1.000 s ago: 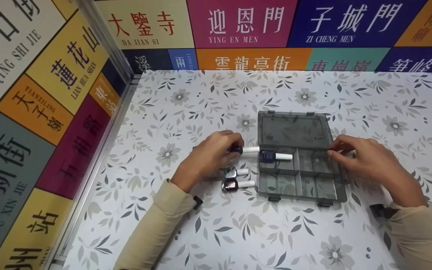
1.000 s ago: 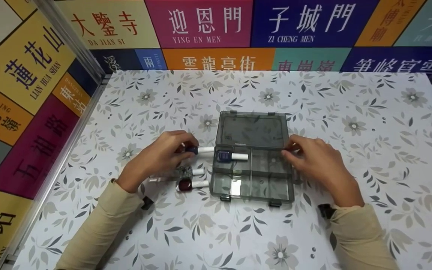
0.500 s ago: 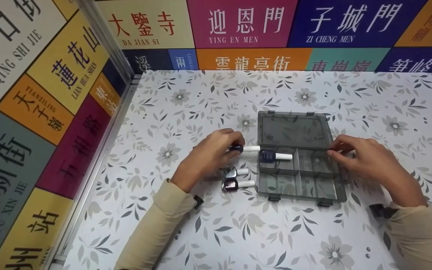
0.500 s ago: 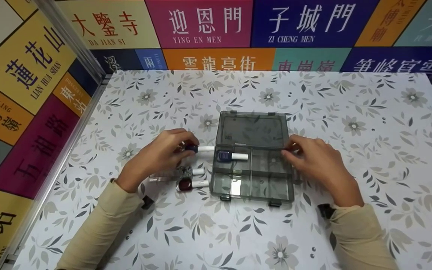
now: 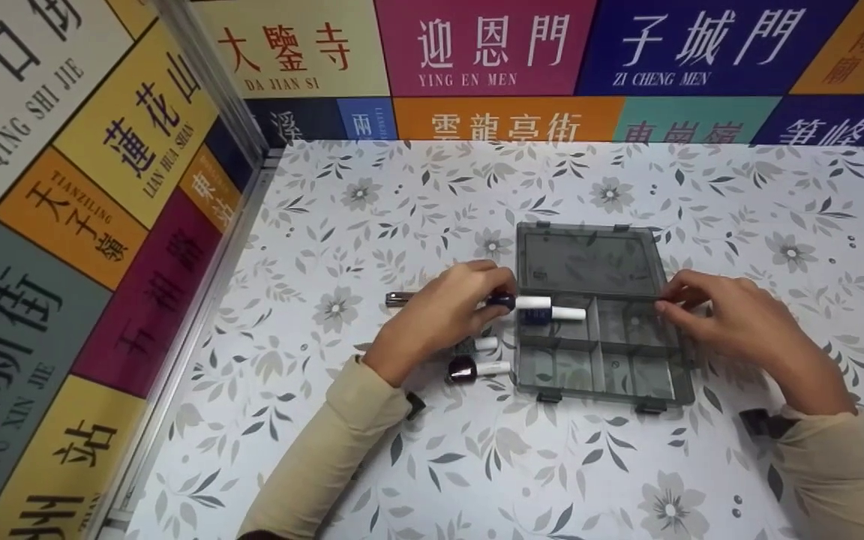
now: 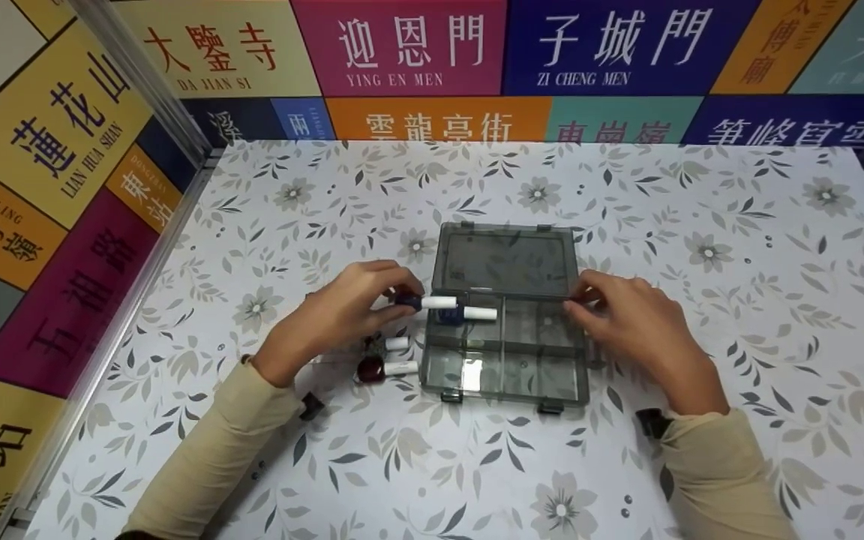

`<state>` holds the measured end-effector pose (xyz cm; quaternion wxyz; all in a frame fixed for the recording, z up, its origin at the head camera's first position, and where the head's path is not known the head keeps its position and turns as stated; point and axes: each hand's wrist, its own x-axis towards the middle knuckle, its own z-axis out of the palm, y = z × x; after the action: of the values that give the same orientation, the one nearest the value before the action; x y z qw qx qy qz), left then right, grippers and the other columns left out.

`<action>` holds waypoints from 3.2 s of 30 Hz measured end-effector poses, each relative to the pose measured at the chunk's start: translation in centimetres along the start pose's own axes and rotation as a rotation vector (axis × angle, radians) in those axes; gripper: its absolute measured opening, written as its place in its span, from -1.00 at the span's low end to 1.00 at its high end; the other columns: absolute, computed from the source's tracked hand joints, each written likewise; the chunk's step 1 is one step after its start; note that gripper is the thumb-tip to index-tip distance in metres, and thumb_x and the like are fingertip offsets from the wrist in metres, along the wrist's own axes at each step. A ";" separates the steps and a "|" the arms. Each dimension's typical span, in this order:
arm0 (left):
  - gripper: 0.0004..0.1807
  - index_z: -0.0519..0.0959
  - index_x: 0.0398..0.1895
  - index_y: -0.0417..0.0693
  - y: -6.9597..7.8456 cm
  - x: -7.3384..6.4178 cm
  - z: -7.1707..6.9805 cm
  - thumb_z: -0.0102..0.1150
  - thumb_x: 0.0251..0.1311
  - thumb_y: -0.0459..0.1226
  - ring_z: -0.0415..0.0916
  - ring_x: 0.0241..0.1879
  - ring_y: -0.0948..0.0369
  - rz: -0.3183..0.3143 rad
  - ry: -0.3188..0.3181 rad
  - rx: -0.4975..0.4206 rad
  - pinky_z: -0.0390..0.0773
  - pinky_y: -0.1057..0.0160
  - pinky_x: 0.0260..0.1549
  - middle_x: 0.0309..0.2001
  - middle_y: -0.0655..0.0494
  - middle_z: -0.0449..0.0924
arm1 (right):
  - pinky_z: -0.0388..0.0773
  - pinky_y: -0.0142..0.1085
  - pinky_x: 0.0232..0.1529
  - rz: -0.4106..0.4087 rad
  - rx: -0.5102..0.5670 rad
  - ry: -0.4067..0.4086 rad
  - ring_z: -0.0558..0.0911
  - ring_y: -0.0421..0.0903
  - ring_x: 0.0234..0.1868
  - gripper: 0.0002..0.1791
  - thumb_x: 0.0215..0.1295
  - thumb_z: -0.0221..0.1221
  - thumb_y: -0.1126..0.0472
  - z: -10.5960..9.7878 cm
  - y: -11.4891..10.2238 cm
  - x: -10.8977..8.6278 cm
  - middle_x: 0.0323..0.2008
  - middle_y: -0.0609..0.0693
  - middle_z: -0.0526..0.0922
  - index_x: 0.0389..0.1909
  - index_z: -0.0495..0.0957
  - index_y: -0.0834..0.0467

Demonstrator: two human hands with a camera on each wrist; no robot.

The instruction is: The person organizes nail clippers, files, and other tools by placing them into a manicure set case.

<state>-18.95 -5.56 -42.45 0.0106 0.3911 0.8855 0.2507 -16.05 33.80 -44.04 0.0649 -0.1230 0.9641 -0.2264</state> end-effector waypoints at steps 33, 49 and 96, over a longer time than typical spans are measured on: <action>-0.78 0.70 0.05 0.06 2.5 3.4 2.9 0.42 0.43 -0.14 0.73 0.02 0.21 0.035 -0.079 0.109 0.73 0.27 0.06 0.01 0.18 0.74 | 0.69 0.32 -0.08 -0.028 -0.009 0.039 0.83 0.28 -0.02 -0.78 0.57 0.28 -0.06 0.2 0.1 -0.2 -0.06 0.11 0.87 0.01 0.72 -0.03; -0.78 0.75 -0.08 0.16 2.4 3.5 3.6 0.51 0.33 -0.03 0.70 0.01 0.17 -0.002 -0.084 0.222 0.70 0.07 0.02 -0.09 0.30 0.81 | 0.67 0.37 -0.04 -0.027 0.010 0.034 0.81 0.31 -0.01 -0.78 0.57 0.28 -0.04 0.3 0.2 -0.2 -0.05 0.14 0.87 0.01 0.72 -0.02; -0.83 0.76 -0.01 0.09 0.4 -0.5 0.4 0.44 0.39 -0.18 0.75 -0.09 0.19 -0.092 -0.109 0.043 0.77 0.15 -0.11 -0.04 0.21 0.82 | 0.64 0.43 0.00 -0.021 0.006 0.008 0.82 0.29 0.02 -0.73 0.58 0.27 -0.08 0.0 0.2 0.0 -0.02 0.17 0.86 0.04 0.70 -0.01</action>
<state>-18.27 -5.49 -42.73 0.0618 0.3632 0.9059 0.2089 -16.10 33.96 -44.09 0.0588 -0.1319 0.9623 -0.2303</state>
